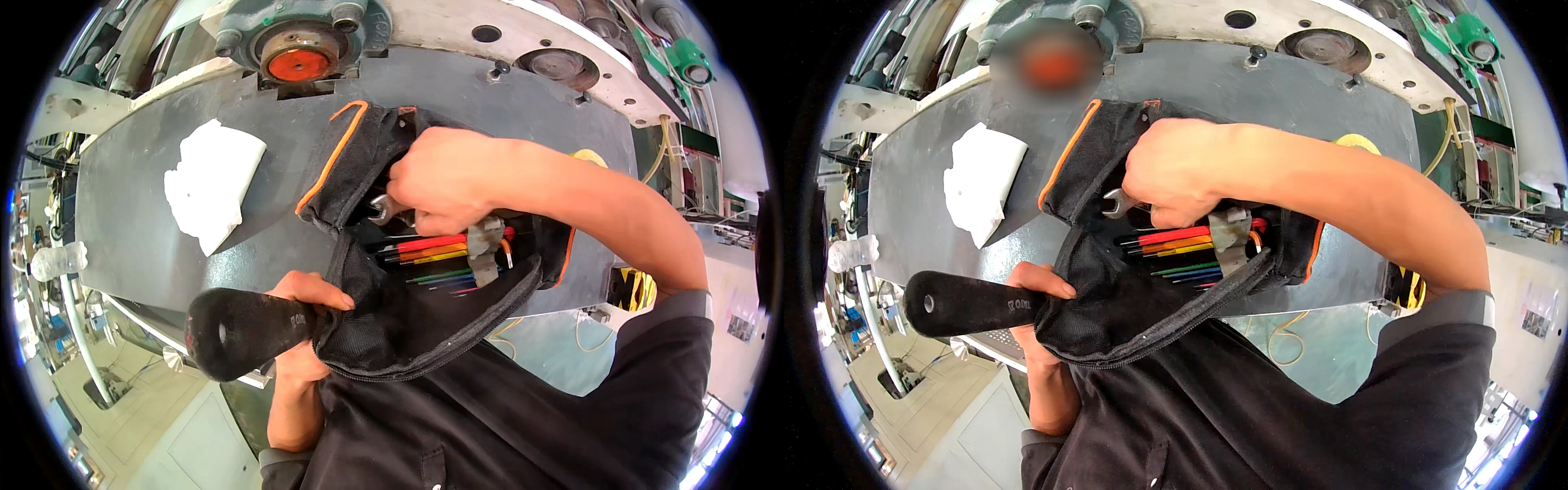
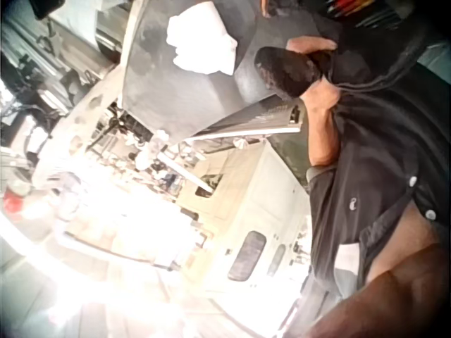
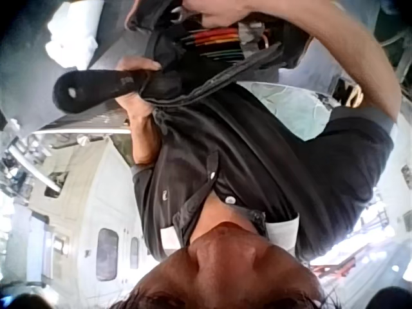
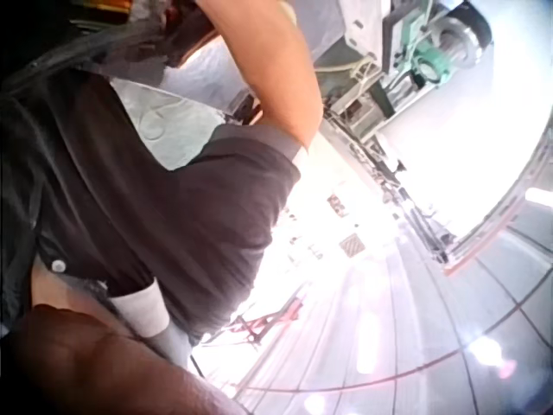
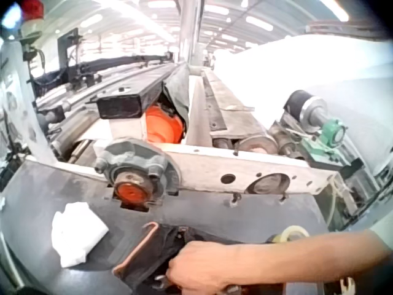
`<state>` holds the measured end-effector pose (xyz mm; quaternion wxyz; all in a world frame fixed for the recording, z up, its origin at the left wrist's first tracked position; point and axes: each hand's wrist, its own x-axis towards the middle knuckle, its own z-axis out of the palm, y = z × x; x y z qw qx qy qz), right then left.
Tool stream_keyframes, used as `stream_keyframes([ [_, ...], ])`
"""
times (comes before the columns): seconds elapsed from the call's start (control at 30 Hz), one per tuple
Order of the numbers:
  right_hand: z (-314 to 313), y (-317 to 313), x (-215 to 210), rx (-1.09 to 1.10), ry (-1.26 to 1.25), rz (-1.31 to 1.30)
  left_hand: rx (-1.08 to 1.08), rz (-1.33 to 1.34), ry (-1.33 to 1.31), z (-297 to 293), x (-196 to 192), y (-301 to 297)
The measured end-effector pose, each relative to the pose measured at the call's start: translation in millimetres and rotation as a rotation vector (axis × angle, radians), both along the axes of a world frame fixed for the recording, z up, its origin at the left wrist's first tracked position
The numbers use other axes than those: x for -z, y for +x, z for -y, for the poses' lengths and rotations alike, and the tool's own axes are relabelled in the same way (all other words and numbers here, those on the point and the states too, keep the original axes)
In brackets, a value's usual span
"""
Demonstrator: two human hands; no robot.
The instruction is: The person cleans a roller on an industrial machine using a cloth, then selects an adjustable wrench and a metal plate from a tool bag to install a component on the rollers.
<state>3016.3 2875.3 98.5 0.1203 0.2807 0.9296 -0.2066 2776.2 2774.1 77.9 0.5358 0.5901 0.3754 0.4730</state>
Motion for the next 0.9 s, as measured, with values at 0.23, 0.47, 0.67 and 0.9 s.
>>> stream_keyframes([
  [0.23, 20, 41, -58, 0.277, 0.244, -0.719, 0.047, -0.031, -0.097, -2, -7, -4],
  [0.47, 47, 48, -56, 0.51, 0.077, -0.579, 0.095, -0.044, -0.161, -3, -5, -9],
  [0.67, 54, 41, -21, 0.459, 0.153, -0.042, 0.047, -0.036, -0.09, -3, -4, 4],
  [0.9, 23, 54, -12, 0.544, 0.611, 0.155, 0.064, -0.004, -0.115, -3, -5, 4],
])
